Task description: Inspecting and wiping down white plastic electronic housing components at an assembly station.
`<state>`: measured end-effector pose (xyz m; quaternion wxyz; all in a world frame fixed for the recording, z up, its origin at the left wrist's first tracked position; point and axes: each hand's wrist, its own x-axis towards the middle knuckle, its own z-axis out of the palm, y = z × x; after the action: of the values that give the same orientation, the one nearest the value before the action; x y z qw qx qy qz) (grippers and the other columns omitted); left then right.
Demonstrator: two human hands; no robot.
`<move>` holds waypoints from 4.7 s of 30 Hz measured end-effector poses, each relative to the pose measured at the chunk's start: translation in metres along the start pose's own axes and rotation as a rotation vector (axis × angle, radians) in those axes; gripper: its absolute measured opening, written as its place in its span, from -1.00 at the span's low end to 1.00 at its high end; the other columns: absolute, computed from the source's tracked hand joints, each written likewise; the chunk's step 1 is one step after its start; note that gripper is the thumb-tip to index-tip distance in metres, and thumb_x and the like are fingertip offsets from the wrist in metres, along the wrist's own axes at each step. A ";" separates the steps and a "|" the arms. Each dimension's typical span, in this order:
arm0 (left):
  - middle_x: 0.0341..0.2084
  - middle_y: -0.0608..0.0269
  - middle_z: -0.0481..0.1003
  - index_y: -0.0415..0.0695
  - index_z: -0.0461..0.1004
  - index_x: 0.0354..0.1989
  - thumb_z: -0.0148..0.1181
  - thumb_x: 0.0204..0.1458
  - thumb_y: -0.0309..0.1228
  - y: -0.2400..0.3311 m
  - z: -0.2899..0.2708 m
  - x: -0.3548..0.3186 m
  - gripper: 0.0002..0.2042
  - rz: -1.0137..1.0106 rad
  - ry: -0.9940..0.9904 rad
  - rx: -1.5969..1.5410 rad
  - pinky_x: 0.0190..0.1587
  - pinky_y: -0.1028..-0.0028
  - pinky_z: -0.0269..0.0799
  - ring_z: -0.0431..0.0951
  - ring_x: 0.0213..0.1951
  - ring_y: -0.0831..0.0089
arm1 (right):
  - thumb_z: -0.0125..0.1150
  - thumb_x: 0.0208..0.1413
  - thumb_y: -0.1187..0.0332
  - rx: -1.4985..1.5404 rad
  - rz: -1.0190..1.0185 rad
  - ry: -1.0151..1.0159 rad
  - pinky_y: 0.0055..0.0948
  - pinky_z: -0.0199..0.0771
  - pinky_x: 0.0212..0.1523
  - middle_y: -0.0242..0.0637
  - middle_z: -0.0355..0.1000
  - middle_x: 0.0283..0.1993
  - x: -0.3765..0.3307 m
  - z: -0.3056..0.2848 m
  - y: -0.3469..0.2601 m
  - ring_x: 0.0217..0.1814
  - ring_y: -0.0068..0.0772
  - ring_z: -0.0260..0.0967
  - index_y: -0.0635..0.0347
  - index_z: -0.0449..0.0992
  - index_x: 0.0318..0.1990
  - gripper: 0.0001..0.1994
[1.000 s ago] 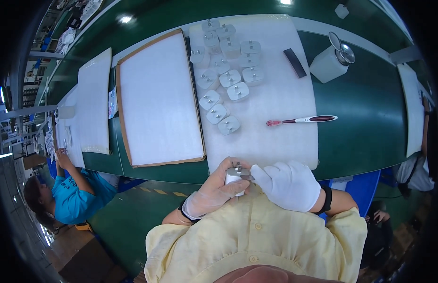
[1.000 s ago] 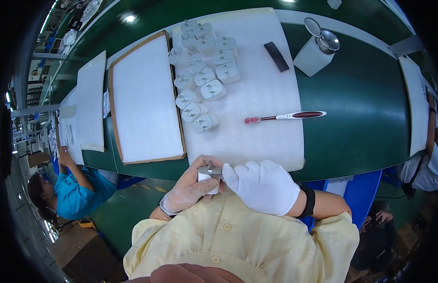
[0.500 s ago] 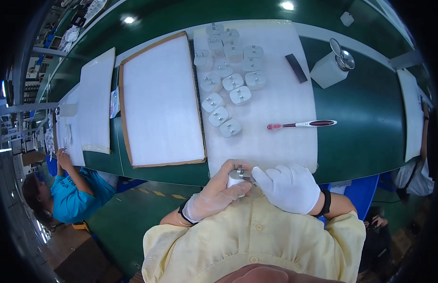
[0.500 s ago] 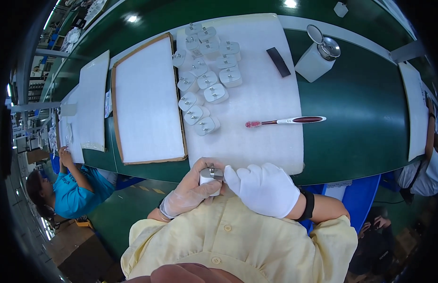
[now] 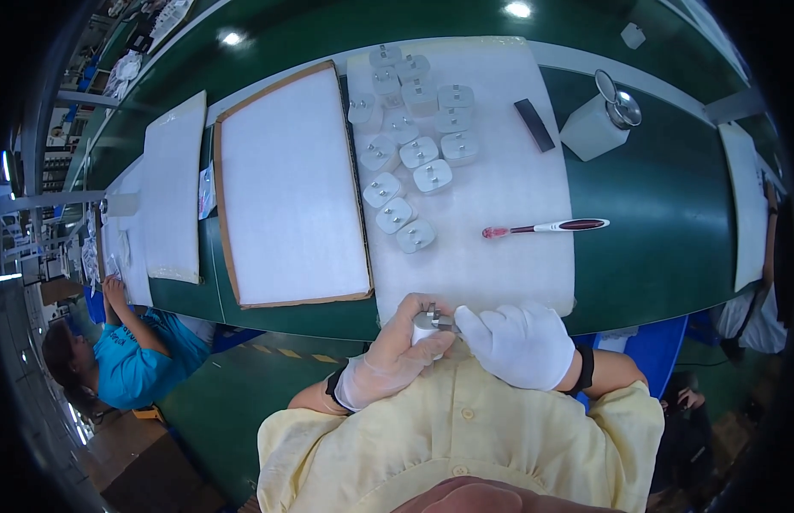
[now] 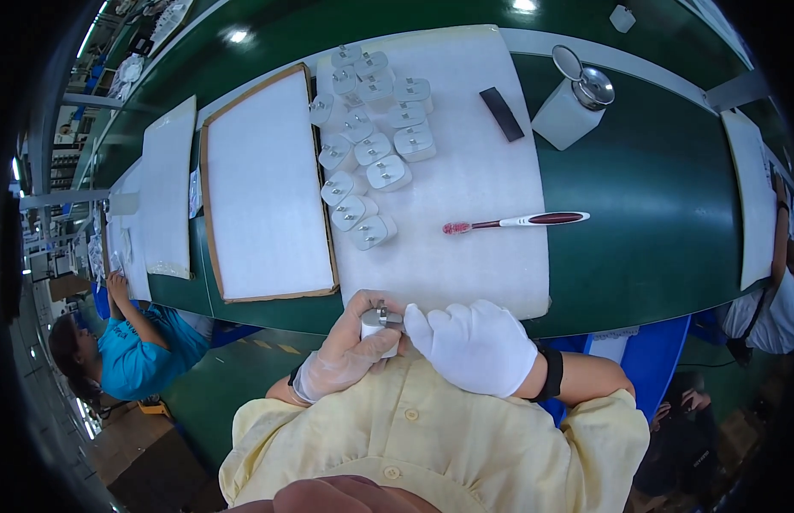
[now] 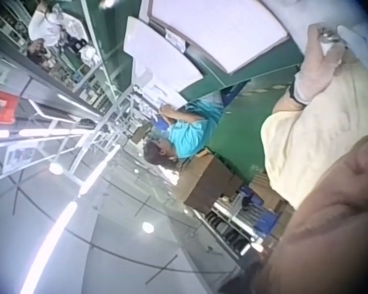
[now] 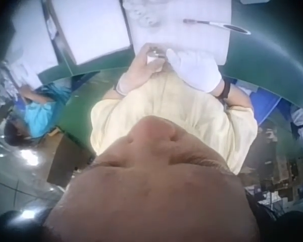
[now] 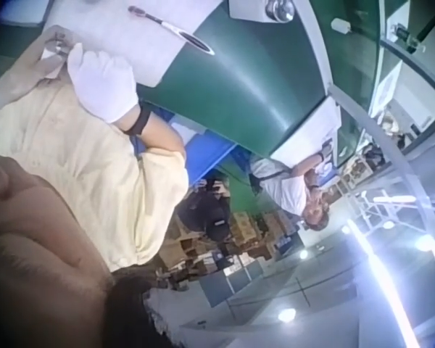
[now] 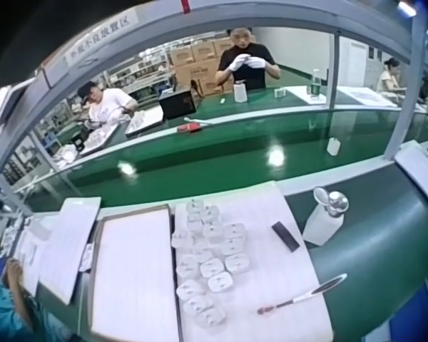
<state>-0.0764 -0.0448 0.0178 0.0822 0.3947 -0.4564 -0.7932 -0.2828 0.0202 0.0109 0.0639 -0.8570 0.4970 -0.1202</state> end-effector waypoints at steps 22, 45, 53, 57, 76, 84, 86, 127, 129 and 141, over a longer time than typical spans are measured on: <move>-0.35 0.30 0.39 -0.17 0.21 0.01 0.09 0.23 -0.40 -0.012 0.002 0.003 -0.73 0.106 0.035 -0.057 -0.35 0.61 0.32 0.36 -0.41 0.65 | 0.23 -0.19 0.40 0.152 0.087 -0.149 -0.34 0.31 -0.53 -0.34 0.36 -0.36 0.002 0.000 0.001 -0.46 -0.35 0.36 0.10 0.38 0.07 -0.47; -0.37 0.31 0.36 -0.19 0.19 -0.03 0.08 0.23 -0.40 -0.006 0.002 0.000 -0.74 0.072 0.044 -0.095 -0.36 0.57 0.35 0.38 -0.42 0.62 | 0.20 -0.19 0.39 0.026 0.082 -0.155 -0.32 0.32 -0.56 -0.43 0.32 -0.48 0.011 -0.003 -0.007 -0.52 -0.37 0.34 0.10 0.35 0.16 -0.40; -0.37 0.33 0.37 -0.18 0.18 -0.01 0.07 0.24 -0.42 -0.002 0.000 0.002 -0.75 0.031 0.033 -0.044 -0.35 0.59 0.34 0.36 -0.40 0.64 | 0.18 -0.18 0.40 0.002 0.075 -0.101 -0.38 0.29 -0.57 -0.47 0.28 -0.51 0.011 -0.001 -0.006 -0.53 -0.42 0.30 0.10 0.38 0.13 -0.43; -0.35 0.35 0.38 -0.17 0.18 0.00 0.06 0.24 -0.44 -0.001 0.000 0.000 -0.75 -0.014 0.014 -0.096 -0.34 0.62 0.31 0.33 -0.40 0.66 | 0.18 -0.19 0.39 0.022 0.044 -0.096 -0.40 0.28 -0.58 -0.47 0.27 -0.52 0.011 -0.005 -0.001 -0.53 -0.44 0.29 0.11 0.40 0.10 -0.45; -0.40 0.30 0.41 -0.11 0.16 0.05 0.02 0.25 -0.41 -0.008 0.004 0.003 -0.74 0.044 0.058 -0.029 -0.51 0.64 0.23 0.31 -0.50 0.66 | 0.17 -0.11 0.35 -0.014 0.047 -0.029 -0.42 0.25 -0.59 -0.49 0.23 -0.56 0.007 0.002 -0.003 -0.56 -0.46 0.27 0.08 0.41 0.03 -0.56; -0.42 0.28 0.42 -0.11 0.16 0.04 0.00 0.25 -0.42 -0.007 0.004 0.002 -0.75 0.022 0.059 -0.040 -0.53 0.63 0.22 0.31 -0.54 0.65 | 0.09 -0.03 0.33 -0.033 0.000 -0.007 -0.45 0.24 -0.61 -0.48 0.19 -0.54 0.007 0.002 -0.001 -0.58 -0.50 0.20 0.18 0.41 0.03 -0.59; -0.43 0.28 0.42 -0.11 0.16 0.04 0.00 0.25 -0.42 -0.006 0.004 0.002 -0.75 0.021 0.058 -0.036 -0.53 0.63 0.22 0.31 -0.54 0.65 | 0.08 -0.03 0.33 -0.044 -0.005 0.003 -0.45 0.25 -0.61 -0.48 0.20 -0.54 0.007 0.002 -0.001 -0.59 -0.50 0.21 0.18 0.40 0.04 -0.59; -0.39 0.34 0.44 -0.09 0.18 0.06 0.03 0.24 -0.40 -0.002 0.003 0.000 -0.73 -0.047 0.021 -0.021 -0.49 0.66 0.24 0.31 -0.47 0.69 | 0.18 -0.11 0.36 0.184 0.004 -0.096 -0.34 0.35 -0.57 -0.46 0.35 -0.48 0.014 -0.005 0.009 -0.49 -0.38 0.38 0.13 0.41 -0.02 -0.60; -0.39 0.35 0.44 -0.09 0.18 0.06 0.02 0.23 -0.41 0.001 0.003 0.000 -0.73 -0.034 0.032 -0.027 -0.49 0.66 0.24 0.31 -0.48 0.70 | 0.17 -0.10 0.35 0.181 -0.019 -0.065 -0.34 0.36 -0.57 -0.44 0.34 -0.48 0.016 -0.005 0.010 -0.48 -0.38 0.36 0.14 0.40 -0.01 -0.59; -0.36 0.34 0.43 -0.11 0.18 0.07 0.00 0.24 -0.42 -0.001 0.003 -0.001 -0.72 0.037 0.020 -0.001 -0.45 0.64 0.25 0.32 -0.46 0.68 | 0.14 -0.08 0.35 0.075 -0.018 -0.111 -0.37 0.31 -0.62 -0.43 0.26 -0.54 0.014 -0.008 0.002 -0.57 -0.41 0.29 0.14 0.39 -0.01 -0.60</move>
<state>-0.0775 -0.0413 0.0187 0.1014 0.3942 -0.4624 -0.7877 -0.2800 0.0068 0.0203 0.1224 -0.8637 0.4802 -0.0916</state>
